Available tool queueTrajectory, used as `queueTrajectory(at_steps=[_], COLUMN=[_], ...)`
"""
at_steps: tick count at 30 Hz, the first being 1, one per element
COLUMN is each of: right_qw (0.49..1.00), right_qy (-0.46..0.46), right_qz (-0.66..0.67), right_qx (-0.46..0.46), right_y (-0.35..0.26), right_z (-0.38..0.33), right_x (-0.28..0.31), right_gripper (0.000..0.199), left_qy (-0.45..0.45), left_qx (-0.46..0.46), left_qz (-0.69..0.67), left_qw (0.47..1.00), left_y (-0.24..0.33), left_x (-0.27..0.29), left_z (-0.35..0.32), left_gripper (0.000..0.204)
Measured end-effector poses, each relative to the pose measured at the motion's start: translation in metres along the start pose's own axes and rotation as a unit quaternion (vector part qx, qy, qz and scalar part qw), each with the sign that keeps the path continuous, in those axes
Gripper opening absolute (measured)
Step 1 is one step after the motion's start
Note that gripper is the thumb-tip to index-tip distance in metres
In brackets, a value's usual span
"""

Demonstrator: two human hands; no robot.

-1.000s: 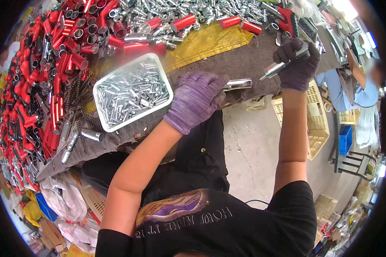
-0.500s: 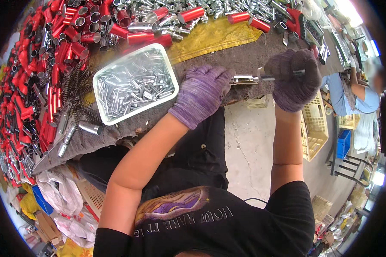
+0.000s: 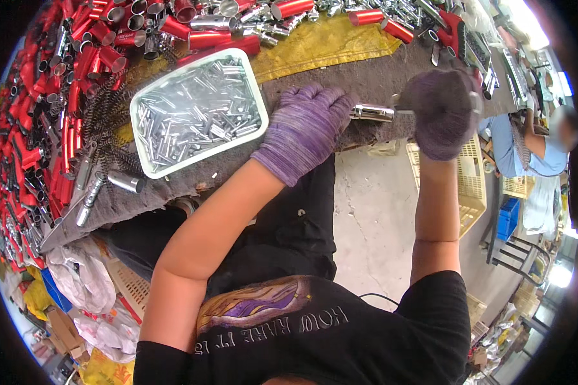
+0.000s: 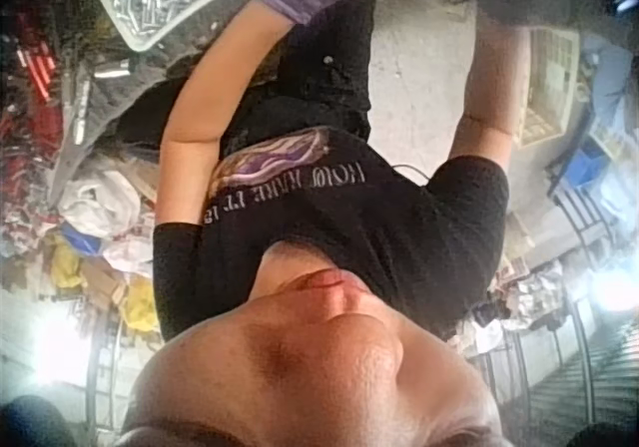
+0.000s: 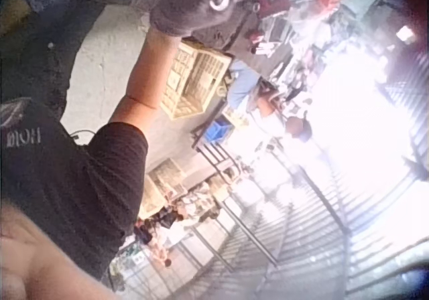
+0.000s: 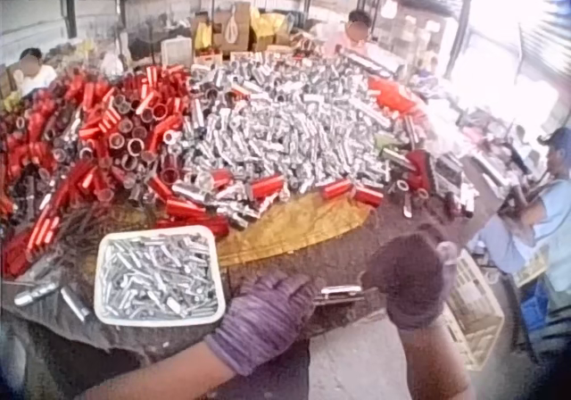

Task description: Manually assembling metal and red plastic handle components for a tool or pump system.

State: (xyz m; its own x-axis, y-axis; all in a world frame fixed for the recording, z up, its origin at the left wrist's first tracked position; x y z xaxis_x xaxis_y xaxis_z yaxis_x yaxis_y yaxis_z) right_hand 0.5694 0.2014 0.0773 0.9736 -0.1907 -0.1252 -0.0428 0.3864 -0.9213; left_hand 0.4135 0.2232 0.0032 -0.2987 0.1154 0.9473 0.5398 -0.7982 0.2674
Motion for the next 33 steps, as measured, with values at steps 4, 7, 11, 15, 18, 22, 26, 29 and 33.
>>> queueTrajectory(at_steps=[4,7,11,15,18,22,26,29,33], right_qw=[0.926,0.934,0.905,0.997,0.955,1.000,0.888,0.992,0.983], right_qy=[-0.275,0.036,-0.327,-0.077,-0.202,-0.012,-0.383,-0.021,-0.007], right_qz=[0.202,-0.326,0.187,-0.023,0.212,-0.008,0.200,0.127,0.165], right_qx=[0.164,0.143,0.197,-0.016,0.049,0.003,0.155,0.011,0.085], right_y=[-0.051,-0.025,-0.068,0.022,-0.014,0.034,-0.027,0.046,-0.003], right_z=[0.000,-0.015,-0.004,-0.008,-0.008,-0.007,0.006,-0.002,-0.002], right_x=[-0.030,-0.006,-0.030,-0.002,-0.011,0.013,-0.027,0.017,0.007], right_gripper=[0.026,0.036,0.023,0.034,0.029,0.039,0.043,0.049,0.035], left_qy=[-0.010,-0.002,-0.020,-0.073,-0.046,-0.031,-0.028,-0.030,-0.017], left_qx=[-0.012,0.000,-0.016,0.000,0.013,0.005,-0.007,-0.002,0.007], left_qz=[0.031,0.037,0.017,0.033,0.009,0.031,0.030,0.035,0.034], left_qw=[0.999,0.999,1.000,0.997,0.999,0.999,0.999,0.999,0.999], left_y=[0.004,0.003,0.011,-0.001,0.003,0.002,0.000,0.000,-0.002], left_x=[0.002,0.001,0.002,-0.003,0.001,0.005,0.002,-0.003,0.004], left_z=[0.001,0.001,0.005,0.007,0.003,0.004,0.006,-0.001,0.004], left_gripper=[0.036,0.037,0.037,0.038,0.038,0.038,0.039,0.038,0.035])
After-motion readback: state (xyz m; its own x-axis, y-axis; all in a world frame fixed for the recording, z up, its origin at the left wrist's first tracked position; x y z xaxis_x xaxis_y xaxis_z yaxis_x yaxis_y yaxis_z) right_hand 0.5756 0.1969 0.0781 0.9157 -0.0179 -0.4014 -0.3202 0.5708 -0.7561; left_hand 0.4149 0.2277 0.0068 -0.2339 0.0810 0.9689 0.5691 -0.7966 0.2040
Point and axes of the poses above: each hand's wrist, its own z-axis towards the middle knuckle, its own x-axis out of the back of the hand, y = z × x, the point moved 9 cm from there along z, towards the middle knuckle, and after that the axes turned 11 degrees about -y, right-handed, at the moved point
